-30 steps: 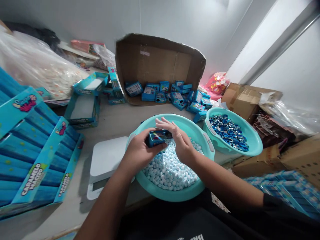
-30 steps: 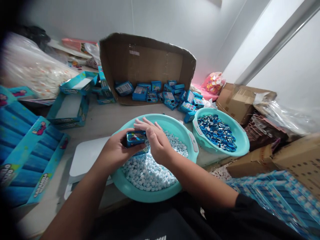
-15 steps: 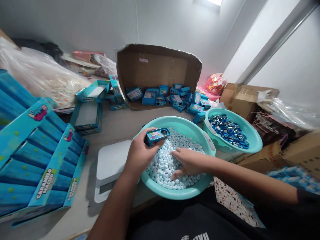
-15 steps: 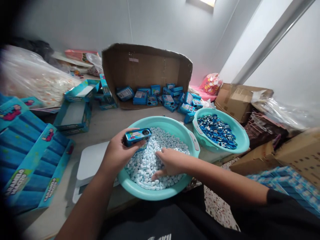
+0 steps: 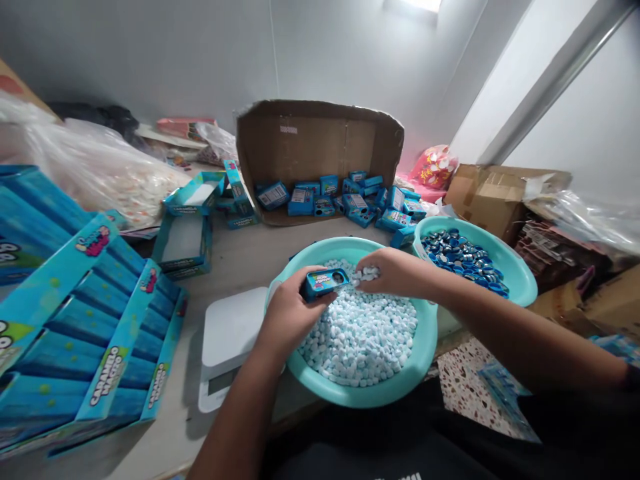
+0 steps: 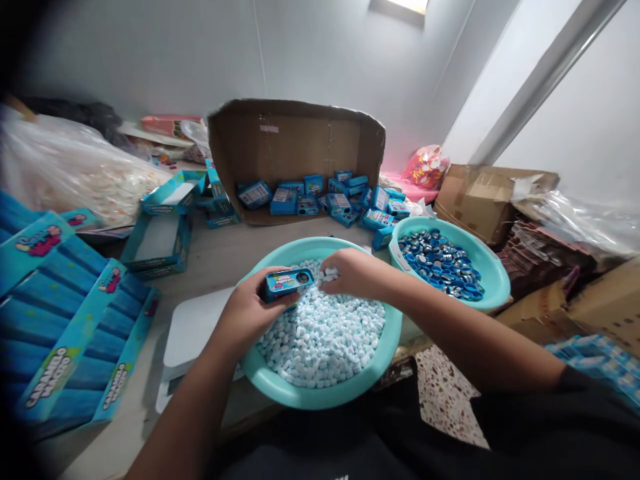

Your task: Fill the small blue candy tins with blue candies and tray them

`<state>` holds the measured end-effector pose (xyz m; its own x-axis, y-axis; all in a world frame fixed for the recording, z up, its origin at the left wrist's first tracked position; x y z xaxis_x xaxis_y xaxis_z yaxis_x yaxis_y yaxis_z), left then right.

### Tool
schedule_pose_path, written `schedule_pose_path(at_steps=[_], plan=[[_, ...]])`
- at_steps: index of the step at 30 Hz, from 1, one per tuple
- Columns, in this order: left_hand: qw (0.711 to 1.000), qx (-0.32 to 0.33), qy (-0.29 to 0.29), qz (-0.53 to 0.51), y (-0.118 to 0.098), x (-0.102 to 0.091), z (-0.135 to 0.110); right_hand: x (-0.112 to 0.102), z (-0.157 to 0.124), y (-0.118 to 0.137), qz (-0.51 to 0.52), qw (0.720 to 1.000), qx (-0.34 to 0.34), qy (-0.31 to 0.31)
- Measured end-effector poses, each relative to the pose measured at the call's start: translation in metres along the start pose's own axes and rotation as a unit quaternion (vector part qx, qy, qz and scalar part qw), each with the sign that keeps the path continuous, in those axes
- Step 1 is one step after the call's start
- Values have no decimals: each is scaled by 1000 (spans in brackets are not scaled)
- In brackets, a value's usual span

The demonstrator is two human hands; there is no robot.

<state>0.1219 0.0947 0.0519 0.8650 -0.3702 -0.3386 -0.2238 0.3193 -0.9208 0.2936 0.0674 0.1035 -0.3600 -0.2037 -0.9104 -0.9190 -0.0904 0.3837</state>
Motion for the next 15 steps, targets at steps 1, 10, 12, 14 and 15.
schedule_pose_path(at_steps=[1, 10, 12, 14, 15], plan=[[1000, 3, 11, 1, -1, 2, 0, -5, 5, 4, -6, 1000, -8, 4], [999, 12, 41, 16, -8, 4, -1, -7, 33, 28, -129, 989, -14, 71], [999, 8, 41, 19, -6, 4, -2, -5, 32, 29, -134, 988, -13, 81], [999, 2, 48, 22, -2, 7, -1, -1, 30, 28, -127, 988, -20, 81], [999, -1, 49, 22, 0, 8, 0, 1, 29, 27, -119, 990, -29, 74]])
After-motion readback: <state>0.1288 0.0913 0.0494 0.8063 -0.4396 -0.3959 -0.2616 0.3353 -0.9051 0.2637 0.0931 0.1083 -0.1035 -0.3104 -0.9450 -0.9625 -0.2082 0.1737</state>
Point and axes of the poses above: each hand's wrist, its own z-axis towards the middle knuckle, its own x-axis out of the palm, y = z × x, the point moved 8 cm from there along z, towards the middle knuckle, and after that the axes turned 2 degrees about x, right-handed, at the moved point
